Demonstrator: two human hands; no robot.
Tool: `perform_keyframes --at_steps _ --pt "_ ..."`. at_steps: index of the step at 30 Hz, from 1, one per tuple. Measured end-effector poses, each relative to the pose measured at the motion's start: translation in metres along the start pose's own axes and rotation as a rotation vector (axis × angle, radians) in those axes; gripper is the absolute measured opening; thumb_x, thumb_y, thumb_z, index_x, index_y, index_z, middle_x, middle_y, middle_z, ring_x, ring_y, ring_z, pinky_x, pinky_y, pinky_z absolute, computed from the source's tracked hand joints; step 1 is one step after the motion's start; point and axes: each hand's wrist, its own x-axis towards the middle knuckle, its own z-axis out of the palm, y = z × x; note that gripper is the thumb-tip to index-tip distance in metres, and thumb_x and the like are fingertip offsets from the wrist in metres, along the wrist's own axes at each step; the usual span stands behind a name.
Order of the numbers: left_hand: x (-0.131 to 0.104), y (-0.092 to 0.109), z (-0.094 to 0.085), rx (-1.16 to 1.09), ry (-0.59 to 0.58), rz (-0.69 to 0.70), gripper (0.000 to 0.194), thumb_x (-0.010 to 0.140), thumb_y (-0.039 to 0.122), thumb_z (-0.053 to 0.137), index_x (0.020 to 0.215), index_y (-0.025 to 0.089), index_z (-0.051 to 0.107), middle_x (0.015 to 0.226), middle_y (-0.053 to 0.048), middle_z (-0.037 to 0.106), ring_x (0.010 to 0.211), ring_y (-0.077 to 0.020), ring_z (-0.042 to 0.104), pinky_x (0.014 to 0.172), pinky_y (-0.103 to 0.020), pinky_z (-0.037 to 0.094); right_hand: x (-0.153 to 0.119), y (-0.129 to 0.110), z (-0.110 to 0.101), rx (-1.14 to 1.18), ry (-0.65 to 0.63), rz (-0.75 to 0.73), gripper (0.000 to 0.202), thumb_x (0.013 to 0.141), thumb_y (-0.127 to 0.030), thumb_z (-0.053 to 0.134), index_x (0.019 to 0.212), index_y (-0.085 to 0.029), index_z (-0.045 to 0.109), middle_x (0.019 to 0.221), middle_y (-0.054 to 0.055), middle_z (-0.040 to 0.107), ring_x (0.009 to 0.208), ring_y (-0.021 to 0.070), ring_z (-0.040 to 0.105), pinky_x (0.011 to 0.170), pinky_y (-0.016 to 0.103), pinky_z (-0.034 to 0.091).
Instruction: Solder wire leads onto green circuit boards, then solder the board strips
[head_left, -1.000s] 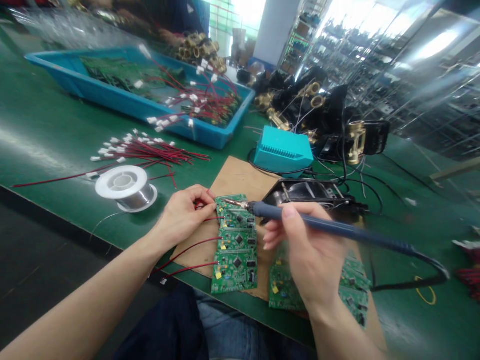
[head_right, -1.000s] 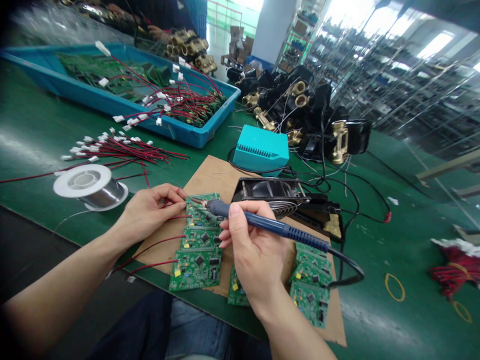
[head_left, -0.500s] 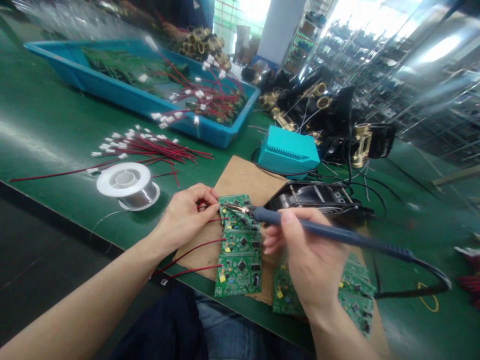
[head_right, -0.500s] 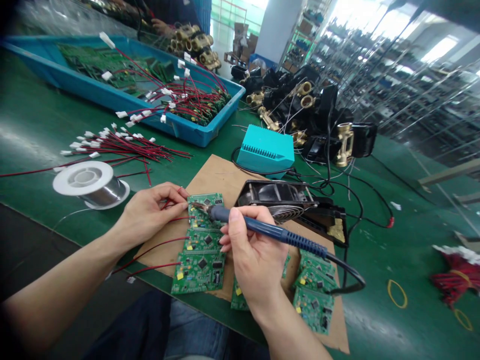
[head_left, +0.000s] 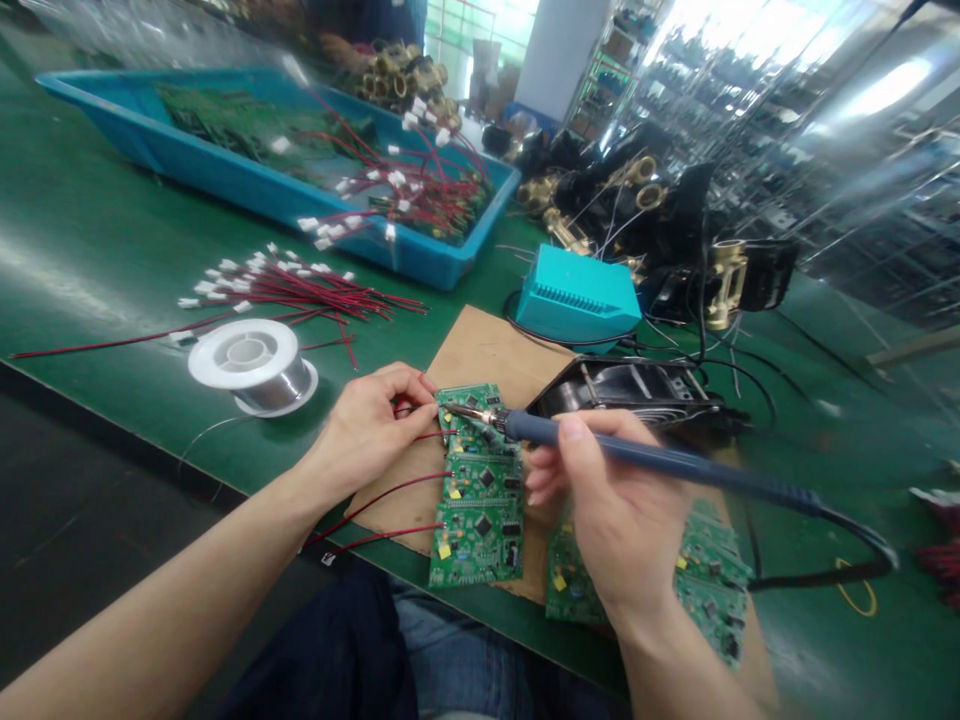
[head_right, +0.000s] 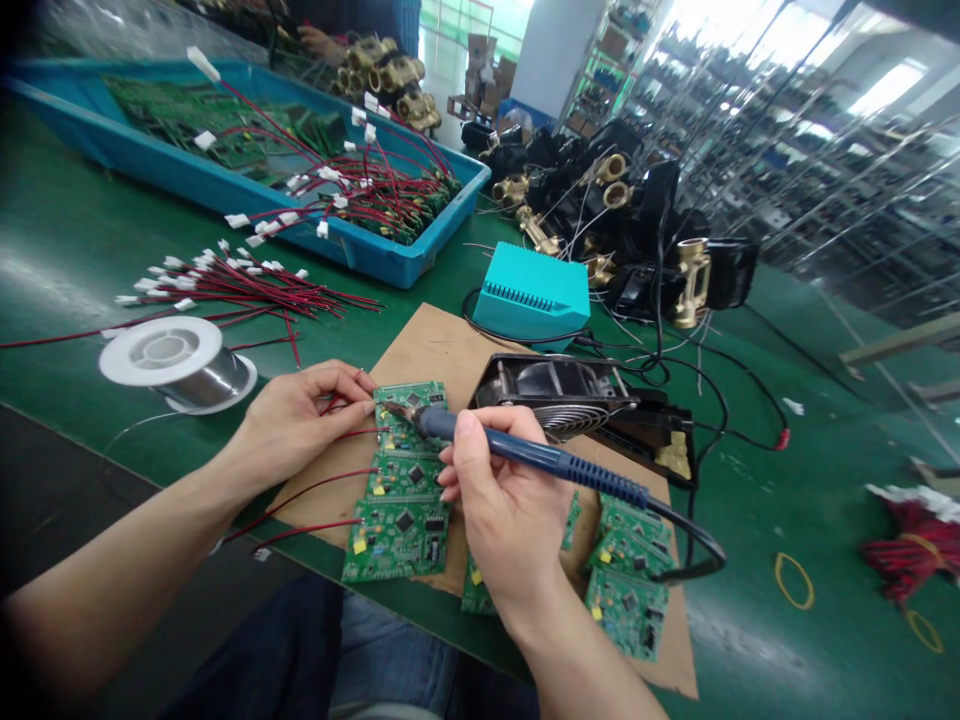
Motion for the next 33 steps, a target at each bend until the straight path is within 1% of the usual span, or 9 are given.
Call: perform_keyframes --at_steps 5,10,16,20,25,27,30,32,33 --pt "0.000 0.000 0.000 -0.011 -0.012 -0.010 0.019 0.069 0.038 0.064 0.064 0.020 0.065 0.091 -0.006 0.069 0.085 -0.0202 0.063 0.066 -0.031 0.048 -0.003 -0.005 0.003 -0.010 0.044 0.044 0.018 0.090 -0.034 0.067 0.080 -0.019 0.063 0.058 -0.003 0.067 0.043 0.0095 0.062 0.039 0.016 0.053" --pt "-0.001 0.001 0.000 -0.016 -0.018 -0.018 0.019 0.069 0.038 0.064 0.063 0.020 0.065 0.090 -0.006 0.069 0.081 -0.0192 0.063 0.066 -0.031 0.048 -0.003 -0.007 0.003 0.001 0.047 0.069 0.019 0.089 -0.035 0.068 0.081 -0.019 0.063 0.058 -0.003 0.067 0.043 0.0098 0.062 0.038 0.016 0.053" --pt "0.000 0.001 0.000 -0.022 -0.022 -0.020 0.019 0.069 0.038 0.064 0.063 0.020 0.065 0.091 -0.006 0.069 0.082 -0.0193 0.063 0.066 -0.031 0.048 0.000 -0.001 -0.003 0.039 0.012 -0.021 0.019 0.090 -0.034 0.067 0.081 -0.019 0.063 0.059 -0.001 0.069 0.042 0.0129 0.064 0.036 0.020 0.055" --pt "0.001 0.001 0.000 -0.017 -0.030 -0.021 0.019 0.069 0.038 0.064 0.063 0.020 0.065 0.091 -0.006 0.069 0.084 -0.0201 0.063 0.067 -0.031 0.048 0.000 0.000 -0.004 0.025 -0.002 -0.042 0.017 0.091 -0.033 0.066 0.083 -0.018 0.063 0.060 -0.002 0.069 0.043 0.0125 0.065 0.037 0.019 0.055" --pt "0.000 -0.001 -0.001 -0.006 -0.030 -0.016 0.021 0.071 0.040 0.063 0.064 0.020 0.064 0.094 -0.006 0.070 0.089 -0.0214 0.064 0.069 -0.031 0.049 0.000 0.000 -0.003 0.043 0.019 -0.060 0.016 0.092 -0.031 0.067 0.083 -0.018 0.064 0.059 -0.002 0.069 0.042 0.0115 0.064 0.037 0.018 0.055" --pt "-0.001 -0.003 -0.001 0.004 -0.033 -0.027 0.023 0.072 0.042 0.063 0.069 0.019 0.066 0.091 -0.006 0.071 0.083 -0.0199 0.065 0.068 -0.031 0.050 0.000 0.000 -0.004 0.055 0.018 -0.085 0.015 0.091 -0.030 0.068 0.082 -0.018 0.064 0.059 -0.002 0.069 0.041 0.0122 0.064 0.037 0.019 0.056" --pt "-0.001 -0.006 -0.003 -0.002 -0.032 -0.069 0.031 0.074 0.044 0.065 0.091 0.019 0.069 0.085 -0.005 0.072 0.071 -0.0174 0.064 0.066 -0.032 0.051 0.001 -0.001 -0.007 0.068 0.045 -0.114 0.013 0.092 -0.028 0.068 0.084 -0.018 0.065 0.060 -0.002 0.070 0.042 0.0132 0.065 0.037 0.020 0.057" --pt "-0.001 -0.005 -0.004 -0.065 -0.015 -0.093 0.040 0.074 0.045 0.067 0.102 0.018 0.066 0.089 -0.005 0.073 0.074 -0.0176 0.065 0.069 -0.033 0.054 0.000 -0.001 -0.009 0.072 0.053 -0.120 0.011 0.092 -0.027 0.067 0.086 -0.018 0.066 0.061 -0.001 0.071 0.043 0.0136 0.066 0.038 0.021 0.057" --pt "-0.001 -0.003 -0.005 -0.105 -0.002 -0.106 0.042 0.072 0.046 0.068 0.102 0.017 0.065 0.093 -0.006 0.074 0.077 -0.0178 0.067 0.072 -0.033 0.055 0.000 -0.001 -0.010 0.075 0.056 -0.121 0.011 0.092 -0.027 0.067 0.087 -0.018 0.066 0.062 -0.001 0.071 0.043 0.0138 0.066 0.038 0.022 0.058"
